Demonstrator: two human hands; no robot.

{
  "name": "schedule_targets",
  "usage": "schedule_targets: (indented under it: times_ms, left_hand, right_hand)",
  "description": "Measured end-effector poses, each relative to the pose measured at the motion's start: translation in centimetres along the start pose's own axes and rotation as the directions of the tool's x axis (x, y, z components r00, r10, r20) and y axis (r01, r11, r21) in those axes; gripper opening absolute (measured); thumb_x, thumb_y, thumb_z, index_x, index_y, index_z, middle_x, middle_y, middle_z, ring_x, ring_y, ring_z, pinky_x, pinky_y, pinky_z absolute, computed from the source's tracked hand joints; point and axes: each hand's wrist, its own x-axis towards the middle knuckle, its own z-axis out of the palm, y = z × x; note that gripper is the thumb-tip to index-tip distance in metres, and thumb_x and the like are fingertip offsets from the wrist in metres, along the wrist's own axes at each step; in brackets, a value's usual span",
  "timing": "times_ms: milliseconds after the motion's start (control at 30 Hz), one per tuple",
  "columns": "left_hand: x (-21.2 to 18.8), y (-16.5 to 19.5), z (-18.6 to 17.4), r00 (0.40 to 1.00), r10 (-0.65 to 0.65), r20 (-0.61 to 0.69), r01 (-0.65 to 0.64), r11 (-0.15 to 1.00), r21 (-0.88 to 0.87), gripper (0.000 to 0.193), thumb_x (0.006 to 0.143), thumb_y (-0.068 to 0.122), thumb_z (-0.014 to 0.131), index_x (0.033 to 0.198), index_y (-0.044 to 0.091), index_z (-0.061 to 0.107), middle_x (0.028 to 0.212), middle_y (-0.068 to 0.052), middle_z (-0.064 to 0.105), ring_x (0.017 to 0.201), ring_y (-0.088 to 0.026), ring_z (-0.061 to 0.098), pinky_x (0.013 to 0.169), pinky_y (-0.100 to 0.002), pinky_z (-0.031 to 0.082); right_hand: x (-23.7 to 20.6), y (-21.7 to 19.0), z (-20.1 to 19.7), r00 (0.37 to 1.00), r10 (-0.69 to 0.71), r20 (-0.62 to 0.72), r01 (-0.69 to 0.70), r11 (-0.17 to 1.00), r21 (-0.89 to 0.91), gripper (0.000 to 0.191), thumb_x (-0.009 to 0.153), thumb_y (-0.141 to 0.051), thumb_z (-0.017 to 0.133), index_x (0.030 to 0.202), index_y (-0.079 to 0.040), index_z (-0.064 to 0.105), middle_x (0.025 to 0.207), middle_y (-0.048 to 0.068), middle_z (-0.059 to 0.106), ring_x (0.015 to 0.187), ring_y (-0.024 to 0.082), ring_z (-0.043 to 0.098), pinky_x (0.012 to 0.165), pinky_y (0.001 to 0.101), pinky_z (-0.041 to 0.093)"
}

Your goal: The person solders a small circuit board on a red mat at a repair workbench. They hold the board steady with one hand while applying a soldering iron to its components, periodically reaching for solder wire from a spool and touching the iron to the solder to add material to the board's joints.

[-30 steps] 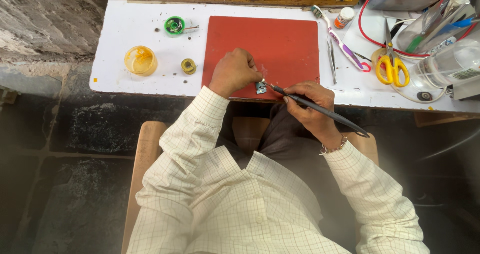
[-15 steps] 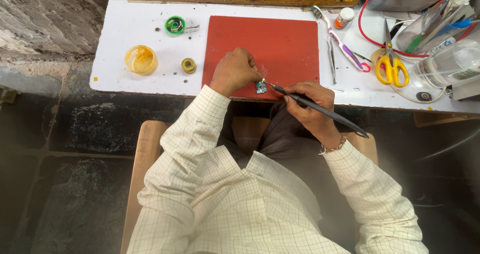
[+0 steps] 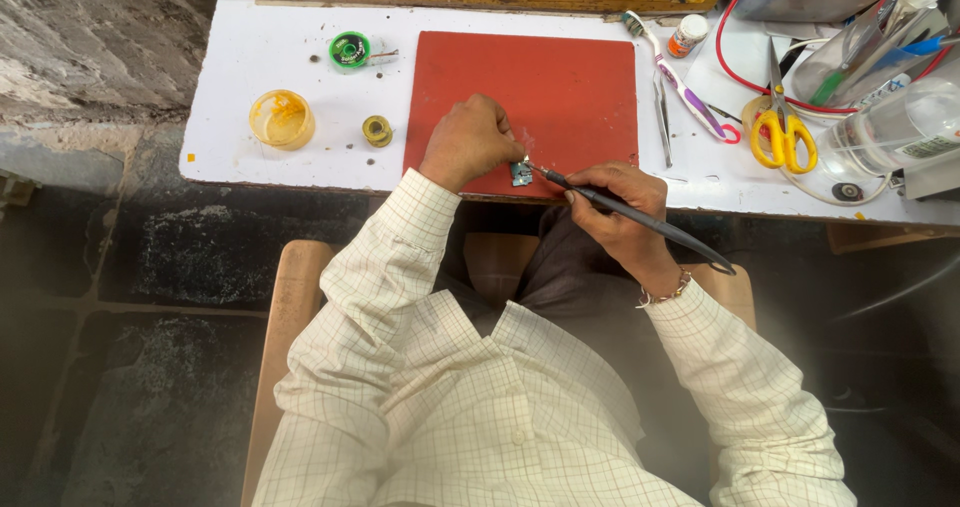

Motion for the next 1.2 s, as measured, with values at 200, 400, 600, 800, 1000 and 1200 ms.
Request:
schedule_targets:
  times_ms: [200,400,600,800,1000,1200]
  left_hand:
    - [-0.07,0.06,-0.11,1.000,-0.001,0.006,0.001,1.000,0.001,0.024,0.065,0.022,0.085,0.072,0.004,0.071,0.071,-0.013,0.072,0.072,-0.027,0.074,0.069,-0.038,0.059]
    - [-0.02,0.15,-0.07,1.000,-0.006,0.011,0.006,1.000,0.008,0.024,0.065,0.023,0.085,0.072,0.005,0.071,0.072,-0.012,0.073,0.073,-0.027,0.074,0.069,-0.039,0.059]
    - [0.01,0.12,0.04,1.000,-0.006,0.007,0.006,1.000,0.012,0.024,0.066,0.023,0.086,0.073,0.006,0.071,0.072,-0.011,0.073,0.073,-0.025,0.074,0.069,-0.038,0.059]
    - [-0.10,0.15,0.03,1.000,-0.009,0.011,0.009,1.000,0.008,0.024,0.066,0.023,0.086,0.073,0.006,0.070,0.073,-0.010,0.073,0.073,-0.024,0.074,0.070,-0.038,0.059]
    - [-0.06,0.11,0.06,1.000,-0.008,-0.006,0.008,1.000,0.018,0.025,0.066,0.024,0.086,0.073,0.006,0.071,0.074,-0.010,0.073,0.075,-0.025,0.074,0.071,-0.038,0.059]
    - [-0.02,0.08,0.14,1.000,-0.004,-0.009,0.004,1.000,0.012,0.024,0.065,0.023,0.086,0.072,0.006,0.071,0.073,-0.010,0.073,0.075,-0.026,0.074,0.070,-0.038,0.059]
  right_hand:
    - [0.04,-0.11,-0.01,1.000,0.014,-0.009,-0.014,1.000,-0.019,0.014,0.085,0.004,0.076,0.099,0.002,0.074,0.088,0.009,0.074,0.071,0.010,0.067,0.063,0.0213,0.053]
    - [-0.02,-0.13,0.02,1.000,-0.009,-0.012,0.008,1.000,-0.015,0.015,0.085,0.004,0.076,0.100,0.002,0.074,0.090,0.009,0.073,0.073,0.010,0.067,0.065,0.0216,0.053]
    - [-0.13,0.12,-0.02,1.000,-0.009,-0.012,0.009,1.000,-0.023,0.015,0.085,0.004,0.076,0.101,0.002,0.074,0.090,0.008,0.074,0.073,0.010,0.066,0.064,0.0214,0.053]
    - [-0.22,0.24,-0.19,0.998,0.024,-0.057,-0.025,0.999,-0.024,0.013,0.086,0.005,0.077,0.099,0.002,0.074,0.088,0.008,0.073,0.069,0.009,0.065,0.060,0.0209,0.050]
    - [-0.17,0.28,-0.14,0.999,0.011,-0.053,-0.013,0.999,-0.038,0.013,0.086,0.005,0.077,0.099,0.002,0.074,0.088,0.008,0.074,0.068,0.008,0.064,0.060,0.0204,0.050]
    - [-0.16,0.34,-0.06,0.999,0.021,-0.038,-0.021,1.000,-0.004,0.014,0.086,0.004,0.077,0.100,0.002,0.074,0.087,0.008,0.073,0.067,0.008,0.063,0.059,0.0201,0.049]
